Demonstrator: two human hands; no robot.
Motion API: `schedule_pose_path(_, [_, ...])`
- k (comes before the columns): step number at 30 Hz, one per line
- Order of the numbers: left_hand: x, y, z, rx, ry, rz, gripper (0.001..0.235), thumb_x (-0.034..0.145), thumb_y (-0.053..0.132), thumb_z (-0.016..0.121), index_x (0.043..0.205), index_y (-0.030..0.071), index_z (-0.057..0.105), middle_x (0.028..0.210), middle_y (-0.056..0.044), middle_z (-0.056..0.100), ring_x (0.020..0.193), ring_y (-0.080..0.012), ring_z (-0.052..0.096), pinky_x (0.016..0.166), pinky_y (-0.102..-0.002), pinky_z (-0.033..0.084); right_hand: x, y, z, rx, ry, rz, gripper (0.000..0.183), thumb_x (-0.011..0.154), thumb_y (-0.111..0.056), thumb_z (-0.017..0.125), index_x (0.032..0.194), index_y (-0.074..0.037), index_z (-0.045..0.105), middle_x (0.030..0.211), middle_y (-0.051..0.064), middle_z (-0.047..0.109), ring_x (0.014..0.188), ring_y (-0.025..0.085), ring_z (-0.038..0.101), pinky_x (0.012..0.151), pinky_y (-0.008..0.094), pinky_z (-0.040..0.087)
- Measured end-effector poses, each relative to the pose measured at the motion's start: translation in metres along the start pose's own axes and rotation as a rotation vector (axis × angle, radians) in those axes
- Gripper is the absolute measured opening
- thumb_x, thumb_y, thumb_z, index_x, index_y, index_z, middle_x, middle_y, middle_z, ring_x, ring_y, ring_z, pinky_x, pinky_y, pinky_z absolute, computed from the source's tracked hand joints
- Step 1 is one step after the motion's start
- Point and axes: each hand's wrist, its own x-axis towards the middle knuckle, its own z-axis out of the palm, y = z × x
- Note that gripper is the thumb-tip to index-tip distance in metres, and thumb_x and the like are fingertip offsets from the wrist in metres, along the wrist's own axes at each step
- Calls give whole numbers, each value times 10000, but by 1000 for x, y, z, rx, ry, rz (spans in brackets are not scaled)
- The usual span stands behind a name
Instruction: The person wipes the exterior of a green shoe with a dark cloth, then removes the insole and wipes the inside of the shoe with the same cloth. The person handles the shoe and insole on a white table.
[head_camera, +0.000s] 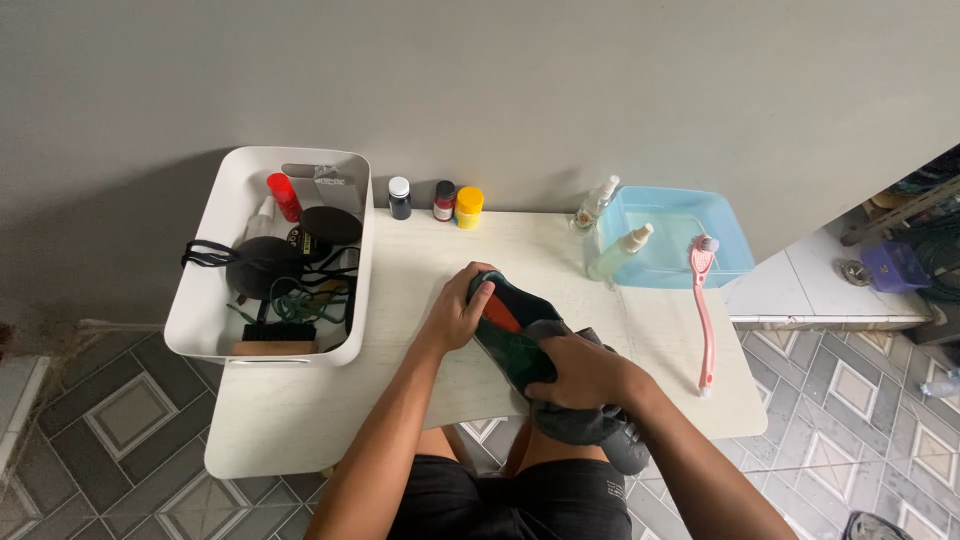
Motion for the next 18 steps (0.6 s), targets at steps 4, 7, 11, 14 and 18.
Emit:
schedule_pose_path(4, [-1,1,0,5,19,5,329,1082,366,367,1145,147,604,824,-139,619,819,-318,662,809,-441,549,-44,-11,2,-151,157,6,591,925,-293,639,1444,-55,486,1332,144,626,1332,332,568,1025,487,536])
schedule_pose_path(7, [-5,-4,3,53,14,-17,334,1067,377,374,1184,101,522,1093,-96,670,993,-262,624,937,-393,470,-50,33,27,-30,497,-149,548,833,-73,582,1380,-100,568,1219,102,705,1190,309,619,942,458,513])
schedule_pose_path(11, [-6,-8,6,89,49,3,375,1069,418,360,1203,105,519,1080,-94,664,964,-244,617,883,-373,496,-95,30,17,317,647,99,447,779,-112,541,1180,-164,730,1075,4,799,932,197,732,822,328,553])
schedule_pose_path(14, [-12,4,6,195,90,12,342,1061,397,402,1156,101,543,1004,-72,681,910,-258,634,848,-395,466,-123,61,36,504,929,159,197,857,-117,662,1040,-113,736,822,24,773,739,133,678,703,297,547])
schedule_pose_path(18, [-38,24,8,297,172,-109,322,1037,376,435,1182,119,563,1099,-68,691,1036,-270,654,921,-430,458,-146,75,68,679,1445,0,171,958,-60,675,948,-99,509,780,10,541,687,60,442,654,202,328])
